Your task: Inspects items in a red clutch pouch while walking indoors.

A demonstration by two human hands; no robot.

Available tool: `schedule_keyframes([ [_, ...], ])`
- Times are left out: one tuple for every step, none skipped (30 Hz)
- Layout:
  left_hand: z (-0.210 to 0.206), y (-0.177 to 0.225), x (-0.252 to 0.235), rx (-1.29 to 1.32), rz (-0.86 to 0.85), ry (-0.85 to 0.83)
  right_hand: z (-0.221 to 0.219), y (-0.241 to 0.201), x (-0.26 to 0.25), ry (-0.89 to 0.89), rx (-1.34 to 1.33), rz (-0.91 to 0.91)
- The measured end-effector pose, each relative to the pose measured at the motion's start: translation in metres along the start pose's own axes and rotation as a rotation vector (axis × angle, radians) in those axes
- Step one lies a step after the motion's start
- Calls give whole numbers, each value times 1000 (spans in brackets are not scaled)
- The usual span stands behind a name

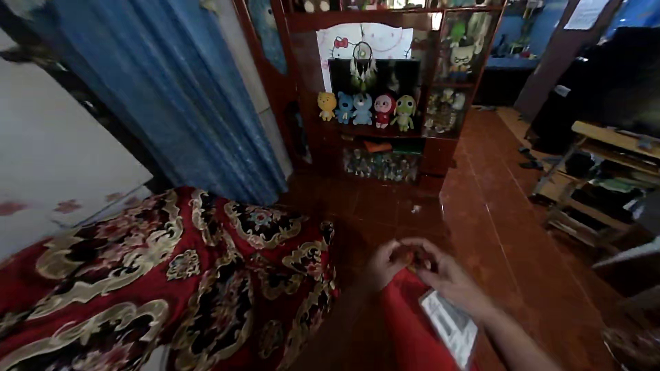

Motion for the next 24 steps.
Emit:
schedule_keyframes([
  [6,-20,-12,-22,104,39,10,12,-16,53,20,32],
  [12,-40,-27,-62,234,61,21,24,-33,94,10,54],
  [18,-54,-41,-90,351,74,32,34,-51,123,-38,63],
  [23,-62,-56,-99,411,89,43,42,-69,141,-106,64],
  [28,-66,-72,-78,409,101,57,47,-88,148,-165,62],
  [36,-68,-92,-50,374,111,71,51,-109,146,-188,68],
  [44,-71,-110,-26,336,117,85,52,-130,140,-182,81],
  [52,-77,-126,-10,317,115,95,52,-150,135,-166,104],
  [59,-85,-140,-3,334,106,103,54,-169,119,-151,121],
  [66,-96,-152,2,372,106,111,57,-187,101,-139,138],
  [74,-109,-163,5,417,114,119,61,-204,85,-139,149],
  [82,-120,-174,1,430,138,125,67,-221,68,-150,145],
  [90,-129,-183,12,429,161,130,75,-236,48,-173,117],
  [98,-137,-194,32,431,178,134,84,-251,31,-203,79],
  [105,-142,-207,59,453,172,138,94,-266,19,-242,35],
  [112,-149,-221,83,442,166,141,104,-280,6,-268,4],
  [120,-162,-235,118,396,172,144,114,-294,-17,-287,-20],
  [130,-174,-249,153,348,187,146,123,-309,-50,-296,-49],
  [141,-180,-262,175,332,214,149,132,-325,-80,-300,-87],
  [154,-182,-276,184,375,234,152,139,-342,-109,-305,-123],
  [168,-185,-289,183,453,244,154,143,-359,-148,-317,-143],
  [185,-194,-303,165,490,264,156,146,-376,-193,-330,-153],
  [204,-204,-318,142,503,279,157,146,-394,-225,-334,-168],
  [222,-208,-333,139,539,278,160,144,-411,-242,-325,-182],
])
Point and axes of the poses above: each hand's wrist, its own x-axis away from the middle knuckle, its own z-axis out of the back of the hand, y = z × x, the point moved 8 cm from there along -x, towards the middle knuckle
